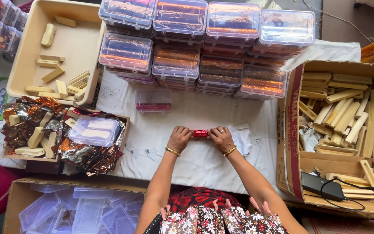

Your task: The person cleans incense sticks with a cloth and wraps them in foil and plastic packaging.

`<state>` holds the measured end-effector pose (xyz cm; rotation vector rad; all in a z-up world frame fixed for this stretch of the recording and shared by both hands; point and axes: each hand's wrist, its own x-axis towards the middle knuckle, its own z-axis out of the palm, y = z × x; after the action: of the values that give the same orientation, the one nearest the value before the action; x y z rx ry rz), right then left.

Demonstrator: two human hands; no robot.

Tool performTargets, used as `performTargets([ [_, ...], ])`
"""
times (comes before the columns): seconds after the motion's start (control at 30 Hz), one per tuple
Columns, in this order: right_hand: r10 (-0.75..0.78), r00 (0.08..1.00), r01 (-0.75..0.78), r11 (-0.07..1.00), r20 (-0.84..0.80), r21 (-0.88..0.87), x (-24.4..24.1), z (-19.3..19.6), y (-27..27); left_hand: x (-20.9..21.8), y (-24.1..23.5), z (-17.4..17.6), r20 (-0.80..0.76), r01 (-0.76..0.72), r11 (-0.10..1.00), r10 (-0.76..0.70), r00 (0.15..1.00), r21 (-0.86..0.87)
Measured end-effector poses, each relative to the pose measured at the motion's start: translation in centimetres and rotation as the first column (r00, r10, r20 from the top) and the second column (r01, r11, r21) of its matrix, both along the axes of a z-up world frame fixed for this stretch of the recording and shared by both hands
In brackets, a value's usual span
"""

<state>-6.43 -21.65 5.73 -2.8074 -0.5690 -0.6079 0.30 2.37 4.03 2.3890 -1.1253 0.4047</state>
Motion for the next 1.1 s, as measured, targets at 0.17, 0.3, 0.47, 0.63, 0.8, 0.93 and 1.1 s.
performTargets([
  [0.17, -0.03, 0.999, 0.029, 1.0, 0.018, 0.008, -0.2, -0.6, 0.2, -0.1, 0.5, 0.0, 0.081, 0.026, 0.999, -0.028, 0.996, 0.025],
  [0.3, -0.049, 0.998, 0.048, 0.998, 0.049, 0.033, -0.2, -0.9, 0.1, -0.2, 0.2, -2.9, -0.123, -0.009, 1.0, 0.011, 0.992, 0.017],
  [0.47, -0.075, 0.997, 0.076, 0.993, -0.021, 0.093, 0.2, 0.6, 0.1, -0.6, -0.2, -2.4, -0.328, -0.088, 0.995, 0.066, 0.942, -0.053],
  [0.63, -0.109, 0.992, 0.116, 0.984, -0.059, 0.134, 0.6, -0.8, 0.2, -1.0, -0.4, -1.9, -0.356, -0.145, 0.982, 0.092, 0.93, -0.124],
  [0.8, -0.072, 0.988, 0.094, 0.983, -0.136, 0.158, 1.4, -0.4, 0.9, -1.5, -0.4, -3.5, -0.573, -0.288, 0.949, 0.165, 0.802, -0.13],
  [0.93, 0.087, 0.989, -0.074, 0.992, -0.117, 0.107, 0.9, 0.6, 3.3, -2.0, -0.6, -3.3, -0.685, -0.357, 0.931, 0.206, 0.698, -0.083],
  [1.1, 0.072, 0.977, -0.063, 0.997, -0.2, 0.052, 0.8, -0.7, 4.8, -1.8, 0.0, -1.8, -0.788, -0.352, 0.935, 0.254, 0.561, 0.051],
])
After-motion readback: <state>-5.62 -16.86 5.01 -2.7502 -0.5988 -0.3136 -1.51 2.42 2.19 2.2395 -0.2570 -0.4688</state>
